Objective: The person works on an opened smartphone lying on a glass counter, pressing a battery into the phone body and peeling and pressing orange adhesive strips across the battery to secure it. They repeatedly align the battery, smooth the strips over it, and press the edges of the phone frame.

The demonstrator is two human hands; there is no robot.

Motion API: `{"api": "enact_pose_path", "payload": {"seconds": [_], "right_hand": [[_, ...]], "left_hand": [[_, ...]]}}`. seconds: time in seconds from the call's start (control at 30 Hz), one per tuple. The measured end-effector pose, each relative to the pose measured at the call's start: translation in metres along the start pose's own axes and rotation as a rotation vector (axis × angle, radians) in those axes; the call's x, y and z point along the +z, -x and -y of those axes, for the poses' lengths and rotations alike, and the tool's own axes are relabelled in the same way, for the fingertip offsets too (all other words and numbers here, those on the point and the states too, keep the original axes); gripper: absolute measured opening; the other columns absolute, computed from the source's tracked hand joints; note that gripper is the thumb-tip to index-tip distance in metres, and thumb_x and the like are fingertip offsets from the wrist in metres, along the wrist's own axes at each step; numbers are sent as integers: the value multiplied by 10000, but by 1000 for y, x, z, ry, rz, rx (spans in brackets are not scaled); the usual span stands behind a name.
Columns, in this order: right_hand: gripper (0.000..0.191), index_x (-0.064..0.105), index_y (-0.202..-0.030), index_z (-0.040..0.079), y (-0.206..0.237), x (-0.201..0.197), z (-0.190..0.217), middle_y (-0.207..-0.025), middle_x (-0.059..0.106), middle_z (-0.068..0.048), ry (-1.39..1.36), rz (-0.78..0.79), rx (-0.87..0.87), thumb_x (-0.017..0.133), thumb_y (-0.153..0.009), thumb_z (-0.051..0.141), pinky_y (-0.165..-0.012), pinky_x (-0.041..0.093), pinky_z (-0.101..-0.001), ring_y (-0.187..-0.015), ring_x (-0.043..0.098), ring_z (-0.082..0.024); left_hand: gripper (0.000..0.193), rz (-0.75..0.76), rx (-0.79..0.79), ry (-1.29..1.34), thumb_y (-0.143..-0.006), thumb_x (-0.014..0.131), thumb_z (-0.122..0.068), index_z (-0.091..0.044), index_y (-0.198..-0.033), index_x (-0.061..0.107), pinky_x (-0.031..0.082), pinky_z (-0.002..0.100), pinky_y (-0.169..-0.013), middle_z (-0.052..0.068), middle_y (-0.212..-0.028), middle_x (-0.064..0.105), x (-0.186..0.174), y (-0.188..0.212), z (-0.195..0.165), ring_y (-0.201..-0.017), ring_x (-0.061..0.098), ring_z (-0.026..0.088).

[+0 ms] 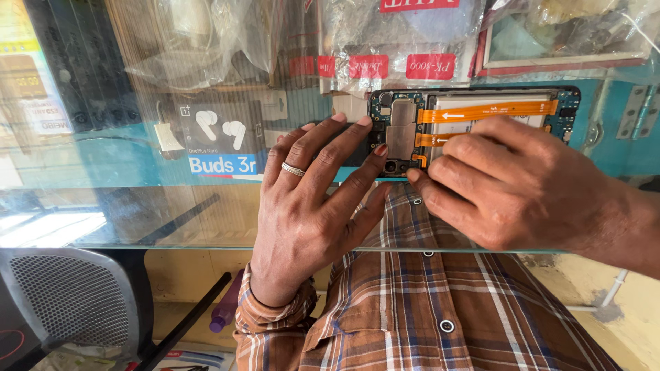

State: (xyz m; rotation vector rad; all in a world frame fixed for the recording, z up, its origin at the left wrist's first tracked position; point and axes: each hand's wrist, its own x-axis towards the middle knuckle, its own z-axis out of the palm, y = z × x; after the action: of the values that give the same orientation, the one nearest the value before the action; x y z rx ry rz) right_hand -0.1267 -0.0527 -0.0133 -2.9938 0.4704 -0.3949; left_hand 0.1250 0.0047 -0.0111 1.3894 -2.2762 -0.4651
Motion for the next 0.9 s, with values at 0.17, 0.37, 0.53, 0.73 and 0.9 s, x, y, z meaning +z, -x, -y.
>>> {"api": "enact_pose_path", "payload": {"seconds": [0.17,0.37,0.53,0.73,0.9], "right_hand": [[146,761,-944,55,2,1,-6,-848,644,1,-39,-169,8,770,-877,184,-770,534,-365,-839,614,-193],[140,791,-986,70,5,3,-2,-835,631,14,88,-167,-41,770,-891,171,-767,530,-349,-819,593,-162],[131,796,-990,84,2,2,1,-820,629,33,162,-134,-51,743,-897,159,-819,510,-337,-828,579,-140],[106,752,-876,90,-7,-1,11,-802,639,28,181,-19,7,712,-897,186,-906,477,-371,-833,594,-150],[141,679,-753,116,-8,-1,19,-797,645,8,135,84,90,701,-876,183,-903,464,-381,-815,601,-157]], "left_hand": [[355,9,-8,-1,-944,815,-220,-112,-1272,731,440,507,-1167,87,-1433,604,-1,-1,-1,-1374,551,295],[361,5,-13,2,-944,818,-222,-103,-1275,733,442,507,-1164,92,-1435,602,-1,0,-1,-1371,551,298],[363,6,-10,3,-941,821,-222,-100,-1271,732,440,508,-1168,95,-1440,600,0,0,-1,-1373,551,299],[363,10,-12,5,-937,823,-219,-110,-1270,733,443,503,-1156,90,-1438,601,-2,-2,-1,-1371,551,300],[362,9,-8,-16,-932,825,-214,-111,-1266,733,446,503,-1142,89,-1430,602,-2,-2,-2,-1365,553,301]]}}
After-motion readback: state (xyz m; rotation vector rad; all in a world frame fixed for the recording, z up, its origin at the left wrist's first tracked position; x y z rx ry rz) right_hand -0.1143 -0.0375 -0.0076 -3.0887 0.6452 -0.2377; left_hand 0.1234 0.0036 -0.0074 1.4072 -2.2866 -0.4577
